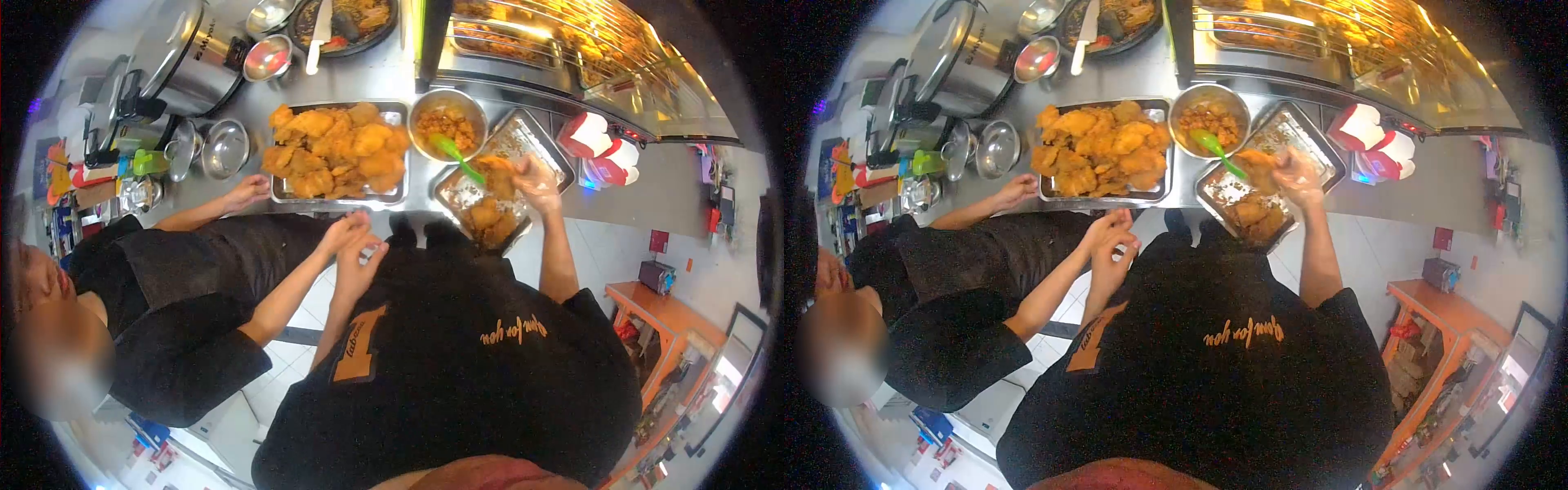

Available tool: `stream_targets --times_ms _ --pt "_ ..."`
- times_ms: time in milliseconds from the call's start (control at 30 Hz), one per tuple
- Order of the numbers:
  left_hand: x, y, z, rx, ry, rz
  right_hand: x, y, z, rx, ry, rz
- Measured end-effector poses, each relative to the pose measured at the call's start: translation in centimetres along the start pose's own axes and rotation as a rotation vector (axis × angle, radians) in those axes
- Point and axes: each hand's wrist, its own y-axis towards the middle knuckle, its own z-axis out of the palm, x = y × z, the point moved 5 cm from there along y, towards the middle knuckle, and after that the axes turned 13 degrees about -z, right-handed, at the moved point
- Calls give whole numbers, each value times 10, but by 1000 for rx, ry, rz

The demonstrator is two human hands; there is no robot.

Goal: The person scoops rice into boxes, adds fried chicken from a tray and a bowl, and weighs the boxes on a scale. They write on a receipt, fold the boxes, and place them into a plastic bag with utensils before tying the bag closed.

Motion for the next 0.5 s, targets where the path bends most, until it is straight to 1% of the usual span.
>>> stream_targets --times_ms 33,100,133,200,233,267,300,333,400,467,500 --pt "4 -2 -1 -9 -44 11 53 21 3 56 -73 17" --pt "49 12 8 39 -100 -4 97 56 36 -40 415 -118" --pt "69 22 20 73 -130 -6 110 80 54 34 544 -292" --pt "94 36 39 136 -180 -95 191 111 77 184 341 -203" --pt "98 44 43 169 -200 -134 183 141 128 185 414 -328" --pt "98 50 44 227 -202 -151 190 156 164 167 325 -273" --pt "100 49 47 289 -204 -176 198 172 202 101 136 -336" --pt "102 48 50 349 -205 -202 200 180 227 44 -53 -391" --pt "101 52 45 439 -174 -206 190 170 232 -4 -99 -365" --pt "97 57 30 466 -130 -169 189 165 195 -208 -337 -388" --pt "96 60 22 469 -108 -143 182 151 153 -388 -544 -403"
